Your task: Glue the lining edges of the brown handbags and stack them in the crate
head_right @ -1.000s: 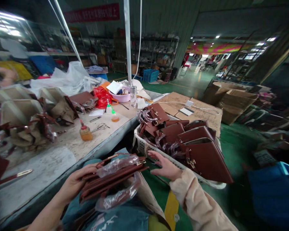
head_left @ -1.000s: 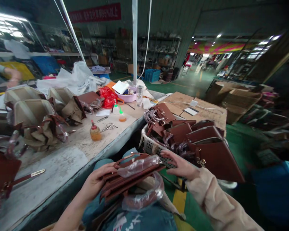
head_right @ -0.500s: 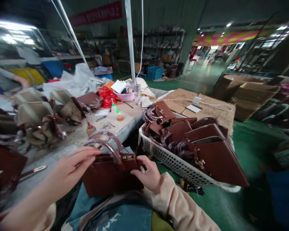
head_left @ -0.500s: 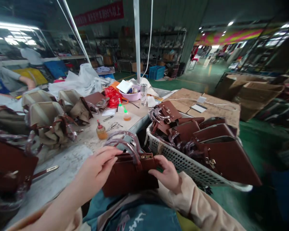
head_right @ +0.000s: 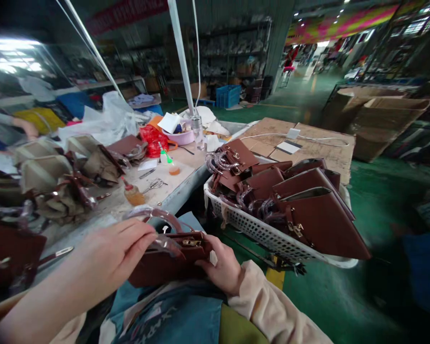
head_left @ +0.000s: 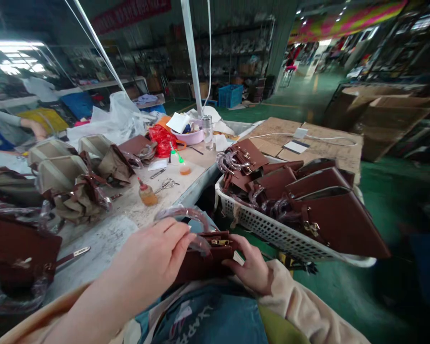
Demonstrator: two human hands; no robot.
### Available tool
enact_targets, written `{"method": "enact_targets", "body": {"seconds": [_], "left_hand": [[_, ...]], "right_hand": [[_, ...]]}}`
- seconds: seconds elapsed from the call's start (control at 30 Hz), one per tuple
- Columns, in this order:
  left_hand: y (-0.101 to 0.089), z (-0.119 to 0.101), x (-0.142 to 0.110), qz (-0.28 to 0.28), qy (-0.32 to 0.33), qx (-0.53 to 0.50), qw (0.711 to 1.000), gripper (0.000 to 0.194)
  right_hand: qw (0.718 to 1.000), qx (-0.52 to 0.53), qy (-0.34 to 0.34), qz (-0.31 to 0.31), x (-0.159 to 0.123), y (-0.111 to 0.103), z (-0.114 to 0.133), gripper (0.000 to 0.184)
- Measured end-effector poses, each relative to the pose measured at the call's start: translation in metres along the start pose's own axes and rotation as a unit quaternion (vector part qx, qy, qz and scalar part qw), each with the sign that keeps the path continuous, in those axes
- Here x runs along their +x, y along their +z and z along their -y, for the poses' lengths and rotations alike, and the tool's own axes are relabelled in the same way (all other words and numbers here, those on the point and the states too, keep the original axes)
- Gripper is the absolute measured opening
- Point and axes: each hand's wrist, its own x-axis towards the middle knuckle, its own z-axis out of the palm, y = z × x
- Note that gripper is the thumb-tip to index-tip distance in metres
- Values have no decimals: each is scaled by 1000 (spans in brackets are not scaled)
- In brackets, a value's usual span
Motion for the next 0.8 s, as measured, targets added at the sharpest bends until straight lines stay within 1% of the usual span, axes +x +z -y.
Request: {"method": "enact_targets", "body": {"seconds": [0.03,0.07,0.1,0.13,0.17,0.2,0.23,0.27,0.3,0.37,0.4,0.43,0.5,0.57,0.63,0.7,0.8], "left_hand": [[-3,1,-3,71,-7,-55,996,34],[-5,1,-7,144,-3,-118,982,35],[-4,1,-9,208,0,-178,962,37],[0,1,-11,257,-9,-223,940,38],[6,1,-11,294,-26,-249,923,39],[15,0,-10,288,-69,-242,924,39],[25,-2,-8,265,-102,-210,936,32],[37,-4,-5,211,-99,-151,961,20],[48,-6,-2,173,-68,-99,978,19],[65,-12,4,133,12,-23,991,29],[71,-15,7,126,41,7,991,34],[75,-18,10,125,56,36,990,40],[77,-24,16,135,70,79,985,44],[77,-28,19,158,89,84,980,37],[74,-30,22,179,95,65,977,24],[72,-29,25,192,75,19,978,13],[73,-23,30,193,39,-87,977,2]], "right_hand": [[1000,0,10,6,-1,-1,0,57],[1000,1,16,14,-1,-2,0,58],[1000,3,18,22,-2,-3,0,60],[999,5,16,30,-2,-4,1,62],[999,8,11,37,-2,-5,2,64],[999,10,0,45,-1,-5,4,65],[998,14,-12,55,-1,-5,5,65],[997,18,-24,64,-1,-5,7,64],[997,23,-33,69,0,-5,7,62],[996,23,-40,71,0,-6,8,61],[997,17,-39,68,1,-6,7,61],[997,8,-37,63,1,-7,7,61],[997,-5,-44,66,1,-10,8,59],[995,-6,-60,83,1,-12,11,54],[992,-3,-76,96,1,-13,13,52],[992,-2,-87,91,1,-12,14,53],[994,10,-85,73,2,-10,15,54]]}}
